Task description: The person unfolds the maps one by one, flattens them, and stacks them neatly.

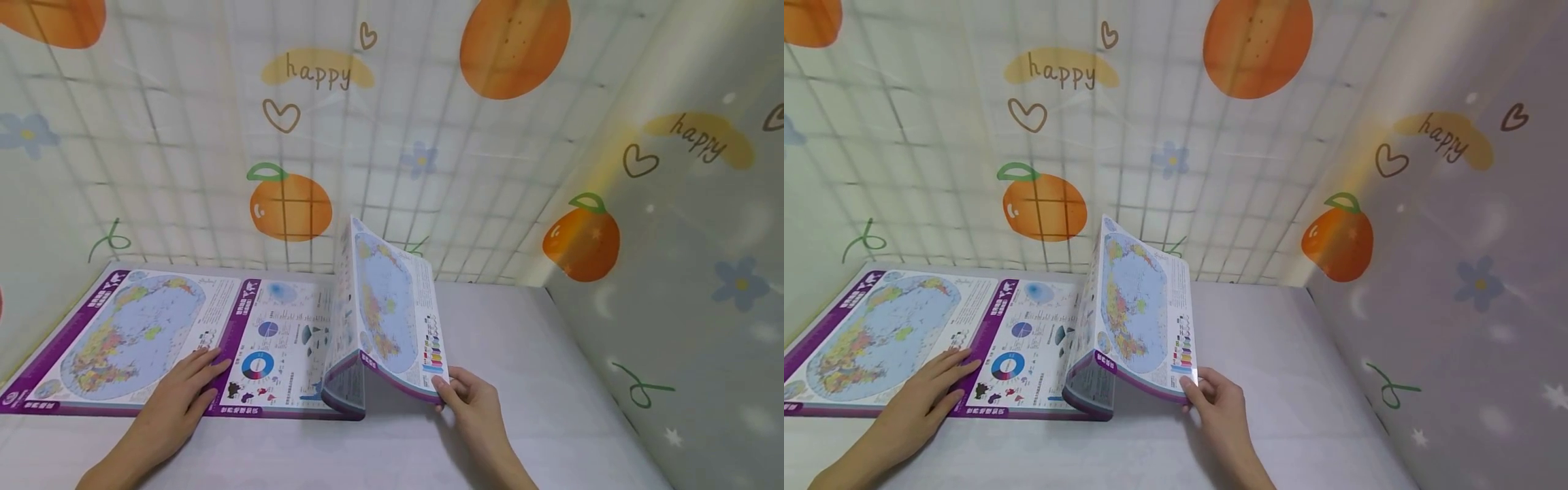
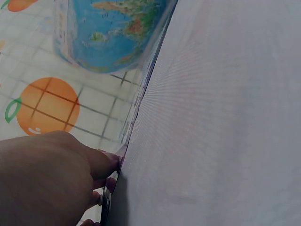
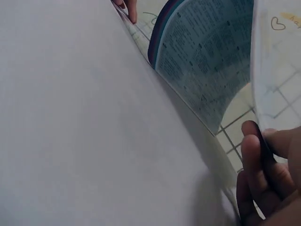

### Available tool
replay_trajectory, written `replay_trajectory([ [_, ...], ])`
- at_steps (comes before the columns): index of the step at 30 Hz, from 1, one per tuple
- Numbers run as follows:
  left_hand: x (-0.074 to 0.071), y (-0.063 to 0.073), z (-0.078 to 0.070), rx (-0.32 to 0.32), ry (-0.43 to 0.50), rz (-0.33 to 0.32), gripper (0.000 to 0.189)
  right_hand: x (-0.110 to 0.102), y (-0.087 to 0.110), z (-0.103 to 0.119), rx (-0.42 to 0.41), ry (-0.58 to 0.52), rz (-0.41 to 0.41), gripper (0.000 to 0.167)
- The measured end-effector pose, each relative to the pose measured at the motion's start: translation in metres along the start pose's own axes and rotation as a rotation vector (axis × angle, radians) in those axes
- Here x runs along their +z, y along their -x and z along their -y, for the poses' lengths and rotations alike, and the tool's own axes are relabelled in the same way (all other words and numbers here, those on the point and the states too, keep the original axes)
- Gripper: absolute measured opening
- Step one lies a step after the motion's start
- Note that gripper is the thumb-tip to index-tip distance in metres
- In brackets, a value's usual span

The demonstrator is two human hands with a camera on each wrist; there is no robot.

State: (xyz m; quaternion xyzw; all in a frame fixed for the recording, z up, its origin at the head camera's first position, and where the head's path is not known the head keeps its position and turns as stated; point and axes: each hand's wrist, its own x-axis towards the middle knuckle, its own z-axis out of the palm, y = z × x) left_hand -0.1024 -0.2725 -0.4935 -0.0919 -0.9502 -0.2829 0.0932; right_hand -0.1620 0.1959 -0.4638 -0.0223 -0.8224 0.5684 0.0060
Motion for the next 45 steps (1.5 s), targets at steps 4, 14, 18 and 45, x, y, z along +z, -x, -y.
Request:
replay_trajectory([
  [4, 0.0, 0.003, 0.001, 0.001, 0.003, -0.006, 0.048, -0.006, 0.0, -0.003, 0.006, 0.018, 0.0, 0.035],
  [14, -0.001, 0.0, -0.003, 0.036, 0.0, -0.044, 0.048, -0.025, -0.002, -0.01, -0.035, 0.065, -0.024, 0.036],
  [18, 0.001, -0.001, -0.004, 0.032, -0.009, -0.036, 0.049, -0.036, -0.002, -0.013, -0.056, 0.097, -0.04, 0.038],
  [45, 0.001, -0.001, -0.001, 0.028, -0.014, -0.036, 0.049, -0.097, -0.005, -0.024, 0.032, 0.187, -0.095, 0.054],
])
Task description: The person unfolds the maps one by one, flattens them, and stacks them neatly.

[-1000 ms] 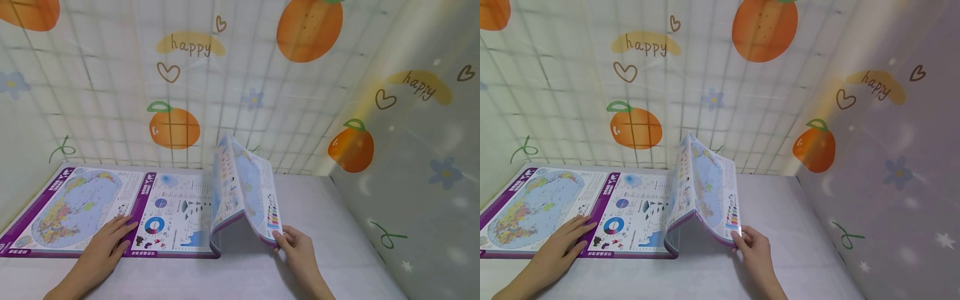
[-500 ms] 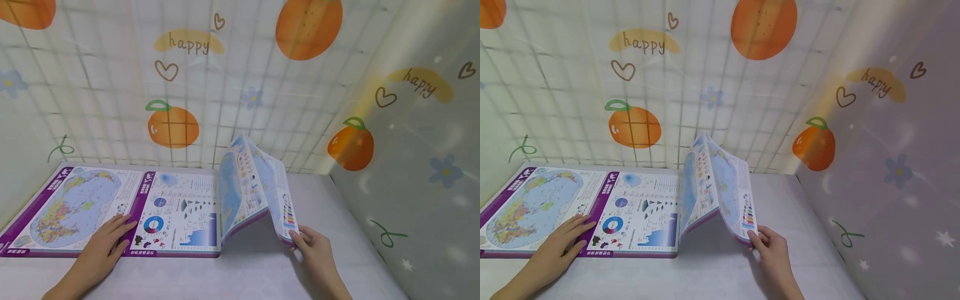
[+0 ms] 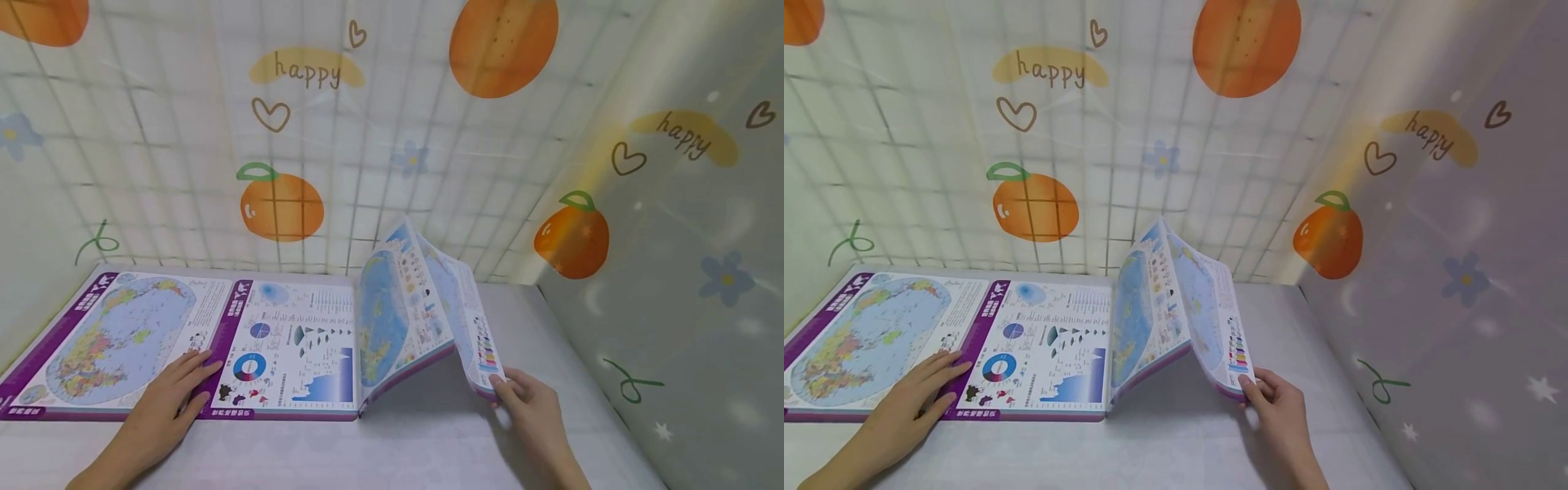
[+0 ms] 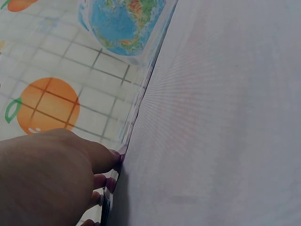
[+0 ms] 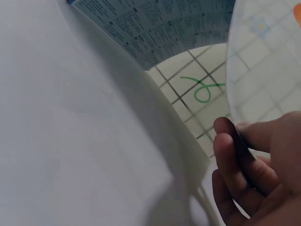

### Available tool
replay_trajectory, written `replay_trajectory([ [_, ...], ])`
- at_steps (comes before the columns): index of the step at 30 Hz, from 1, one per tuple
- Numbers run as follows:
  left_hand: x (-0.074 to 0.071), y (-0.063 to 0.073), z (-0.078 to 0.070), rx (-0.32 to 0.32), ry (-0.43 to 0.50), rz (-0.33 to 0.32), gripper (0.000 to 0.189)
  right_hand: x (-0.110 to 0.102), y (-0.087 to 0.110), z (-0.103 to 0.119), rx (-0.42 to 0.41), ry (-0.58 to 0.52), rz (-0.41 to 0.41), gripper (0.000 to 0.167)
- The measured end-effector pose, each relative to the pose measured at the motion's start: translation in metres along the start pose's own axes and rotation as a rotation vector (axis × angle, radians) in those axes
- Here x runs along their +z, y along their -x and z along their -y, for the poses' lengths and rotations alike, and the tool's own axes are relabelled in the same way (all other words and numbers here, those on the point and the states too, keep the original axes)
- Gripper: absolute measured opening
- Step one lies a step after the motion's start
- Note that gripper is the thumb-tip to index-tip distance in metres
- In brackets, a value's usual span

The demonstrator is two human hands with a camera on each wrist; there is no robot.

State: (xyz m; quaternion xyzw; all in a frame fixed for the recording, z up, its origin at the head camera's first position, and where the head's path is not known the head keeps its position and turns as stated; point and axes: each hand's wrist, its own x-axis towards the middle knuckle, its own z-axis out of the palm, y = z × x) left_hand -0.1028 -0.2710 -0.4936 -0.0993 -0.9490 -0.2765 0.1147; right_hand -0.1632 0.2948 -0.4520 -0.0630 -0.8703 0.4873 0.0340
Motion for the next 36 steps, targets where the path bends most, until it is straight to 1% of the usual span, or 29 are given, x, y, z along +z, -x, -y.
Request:
replay_trajectory([
  [2, 0.0, 0.0, 0.0, 0.002, -0.003, -0.007, 0.049, -0.003, 0.0, -0.001, -0.002, 0.016, -0.002, 0.055],
  [7, 0.001, 0.001, -0.001, 0.005, 0.001, -0.014, 0.048, -0.009, 0.0, -0.005, -0.041, 0.054, -0.007, 0.053],
  [11, 0.002, 0.0, 0.0, 0.012, -0.003, -0.018, 0.047, -0.014, -0.001, -0.01, -0.046, 0.096, -0.016, 0.054],
  [17, 0.002, -0.001, 0.0, 0.013, -0.004, -0.017, 0.047, -0.022, -0.007, -0.017, -0.014, 0.19, -0.027, 0.06],
  [24, 0.001, -0.001, 0.0, 0.013, -0.007, -0.014, 0.047, -0.031, -0.011, -0.022, 0.043, 0.256, -0.049, 0.063],
  [27, 0.001, -0.001, 0.0, 0.011, -0.003, -0.009, 0.048, -0.034, -0.013, -0.023, 0.047, 0.289, -0.06, 0.066],
  [32, -0.001, -0.001, 0.0, -0.009, 0.01, 0.017, 0.048, -0.04, -0.014, -0.029, 0.041, 0.332, -0.086, 0.062],
  [36, -0.001, -0.001, -0.001, -0.015, 0.015, 0.026, 0.048, -0.045, -0.014, -0.033, 0.074, 0.344, -0.109, 0.063],
])
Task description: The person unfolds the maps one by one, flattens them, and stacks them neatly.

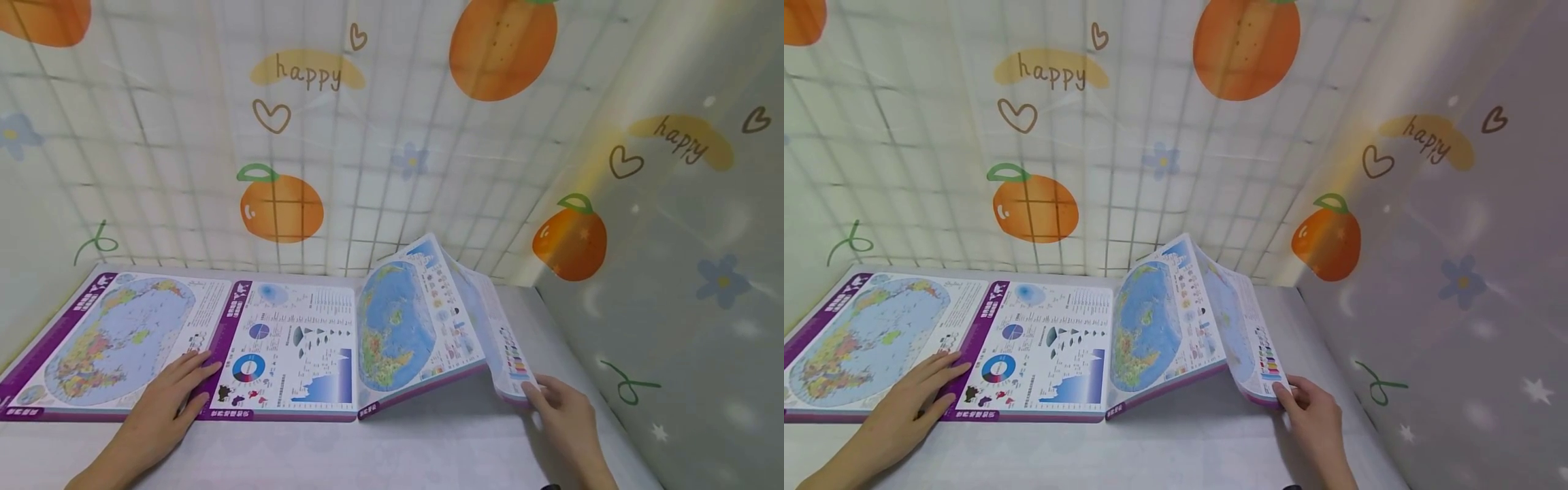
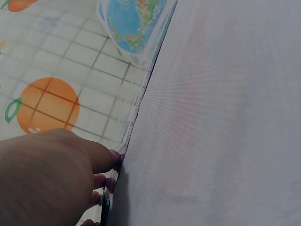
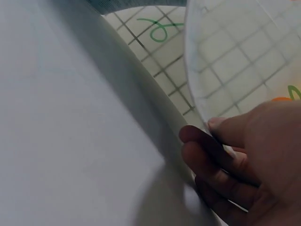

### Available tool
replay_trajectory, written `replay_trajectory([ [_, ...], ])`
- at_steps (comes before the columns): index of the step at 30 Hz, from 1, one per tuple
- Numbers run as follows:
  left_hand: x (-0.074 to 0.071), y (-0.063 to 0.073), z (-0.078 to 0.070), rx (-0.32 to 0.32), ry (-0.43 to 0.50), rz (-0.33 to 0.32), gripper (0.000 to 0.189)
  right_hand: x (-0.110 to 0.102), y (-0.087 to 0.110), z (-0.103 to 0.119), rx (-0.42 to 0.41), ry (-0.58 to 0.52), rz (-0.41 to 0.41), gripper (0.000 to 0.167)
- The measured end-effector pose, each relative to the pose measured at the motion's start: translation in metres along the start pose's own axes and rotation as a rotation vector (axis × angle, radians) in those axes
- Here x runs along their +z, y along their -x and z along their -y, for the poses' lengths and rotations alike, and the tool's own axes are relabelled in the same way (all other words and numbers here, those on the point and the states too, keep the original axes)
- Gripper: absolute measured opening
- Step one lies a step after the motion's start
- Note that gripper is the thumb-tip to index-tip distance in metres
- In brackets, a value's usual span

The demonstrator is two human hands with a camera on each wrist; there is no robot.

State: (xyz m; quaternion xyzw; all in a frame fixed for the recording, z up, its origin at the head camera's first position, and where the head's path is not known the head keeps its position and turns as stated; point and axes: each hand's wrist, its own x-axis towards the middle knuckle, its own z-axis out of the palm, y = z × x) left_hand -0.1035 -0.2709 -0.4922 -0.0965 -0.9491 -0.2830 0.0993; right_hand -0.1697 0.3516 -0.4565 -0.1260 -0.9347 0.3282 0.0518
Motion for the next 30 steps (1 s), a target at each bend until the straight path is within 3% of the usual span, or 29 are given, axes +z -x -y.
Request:
replay_trajectory([
  [4, 0.0, 0.0, 0.001, 0.002, 0.007, -0.001, 0.048, -0.004, -0.002, -0.003, 0.039, 0.013, 0.007, 0.065],
  [13, 0.001, 0.0, 0.002, 0.03, -0.002, -0.039, 0.048, -0.011, -0.007, -0.011, 0.045, 0.03, -0.009, 0.062],
  [18, 0.0, 0.001, 0.002, 0.012, 0.008, -0.007, 0.048, -0.012, -0.01, -0.015, 0.08, 0.037, -0.025, 0.063],
  [30, 0.002, 0.002, 0.003, 0.003, 0.004, -0.002, 0.049, -0.021, -0.01, -0.028, 0.106, -0.006, -0.133, 0.055],
])
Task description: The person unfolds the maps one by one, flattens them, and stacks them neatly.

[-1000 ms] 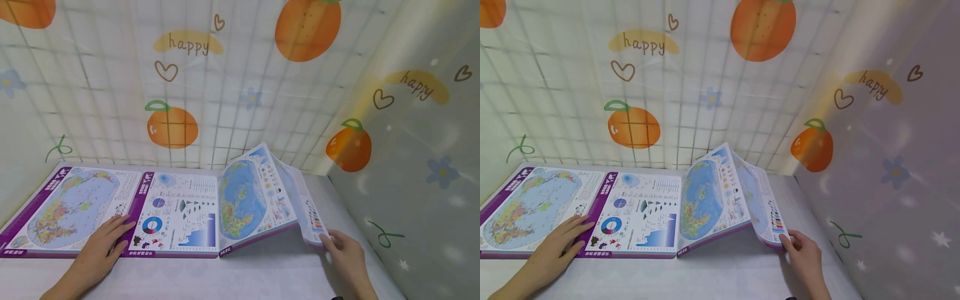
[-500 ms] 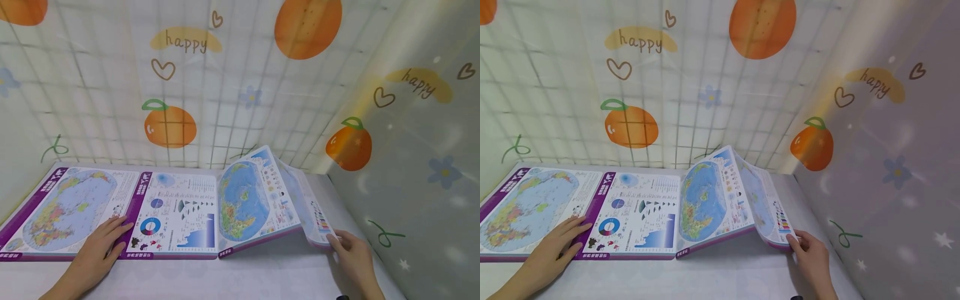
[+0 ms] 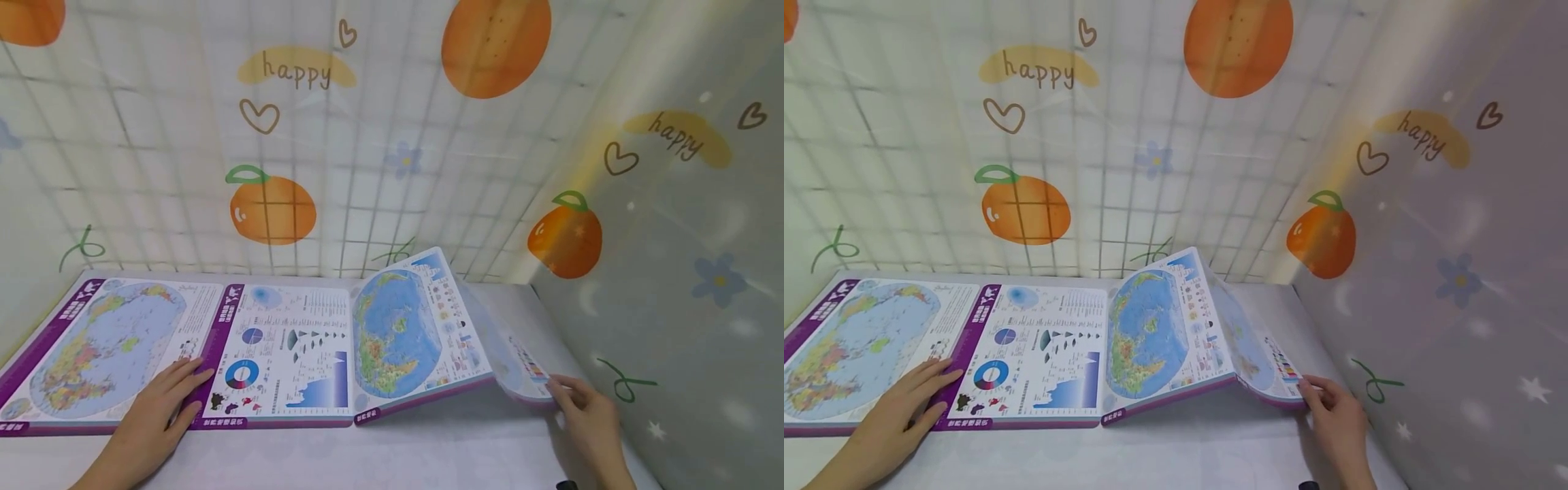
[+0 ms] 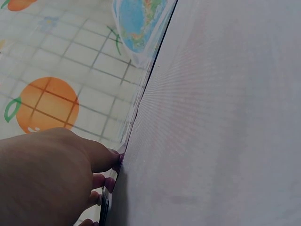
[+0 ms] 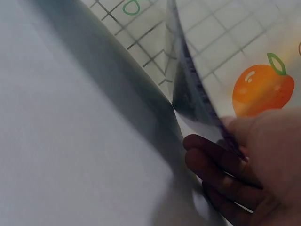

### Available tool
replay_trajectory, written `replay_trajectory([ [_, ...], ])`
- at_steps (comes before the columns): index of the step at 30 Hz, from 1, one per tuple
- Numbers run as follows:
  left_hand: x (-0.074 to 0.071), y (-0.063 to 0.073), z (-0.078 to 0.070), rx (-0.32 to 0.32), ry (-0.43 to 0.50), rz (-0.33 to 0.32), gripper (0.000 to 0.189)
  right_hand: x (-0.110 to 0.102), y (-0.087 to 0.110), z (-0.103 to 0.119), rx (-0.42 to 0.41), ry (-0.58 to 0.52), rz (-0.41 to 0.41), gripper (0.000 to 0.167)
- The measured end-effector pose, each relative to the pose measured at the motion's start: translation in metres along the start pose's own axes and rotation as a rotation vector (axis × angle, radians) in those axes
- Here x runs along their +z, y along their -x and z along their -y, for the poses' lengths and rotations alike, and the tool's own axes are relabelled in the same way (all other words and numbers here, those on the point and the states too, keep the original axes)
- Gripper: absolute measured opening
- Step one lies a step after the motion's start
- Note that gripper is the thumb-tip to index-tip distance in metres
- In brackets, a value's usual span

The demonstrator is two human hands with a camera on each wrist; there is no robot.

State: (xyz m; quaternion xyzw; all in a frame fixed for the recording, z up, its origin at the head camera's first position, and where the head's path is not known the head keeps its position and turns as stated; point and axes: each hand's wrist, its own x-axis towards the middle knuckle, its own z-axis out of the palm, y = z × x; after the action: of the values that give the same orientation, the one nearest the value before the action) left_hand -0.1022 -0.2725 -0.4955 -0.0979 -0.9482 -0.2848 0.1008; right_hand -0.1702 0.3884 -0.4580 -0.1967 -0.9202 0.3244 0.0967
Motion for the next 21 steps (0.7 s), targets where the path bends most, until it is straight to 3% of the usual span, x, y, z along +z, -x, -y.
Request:
replay_trajectory([
  [6, -0.0003, -0.0006, -0.0014, -0.007, -0.009, 0.02, 0.049, -0.0046, -0.0014, -0.0029, 0.098, -0.062, -0.013, 0.07],
  [16, 0.0005, 0.0027, -0.0006, 0.013, -0.013, -0.021, 0.048, -0.0035, -0.0018, -0.0049, 0.097, -0.012, -0.051, 0.075],
  [21, 0.0002, 0.002, -0.0002, 0.028, 0.0, -0.04, 0.047, -0.009, -0.0027, -0.01, 0.141, -0.032, -0.06, 0.082],
])
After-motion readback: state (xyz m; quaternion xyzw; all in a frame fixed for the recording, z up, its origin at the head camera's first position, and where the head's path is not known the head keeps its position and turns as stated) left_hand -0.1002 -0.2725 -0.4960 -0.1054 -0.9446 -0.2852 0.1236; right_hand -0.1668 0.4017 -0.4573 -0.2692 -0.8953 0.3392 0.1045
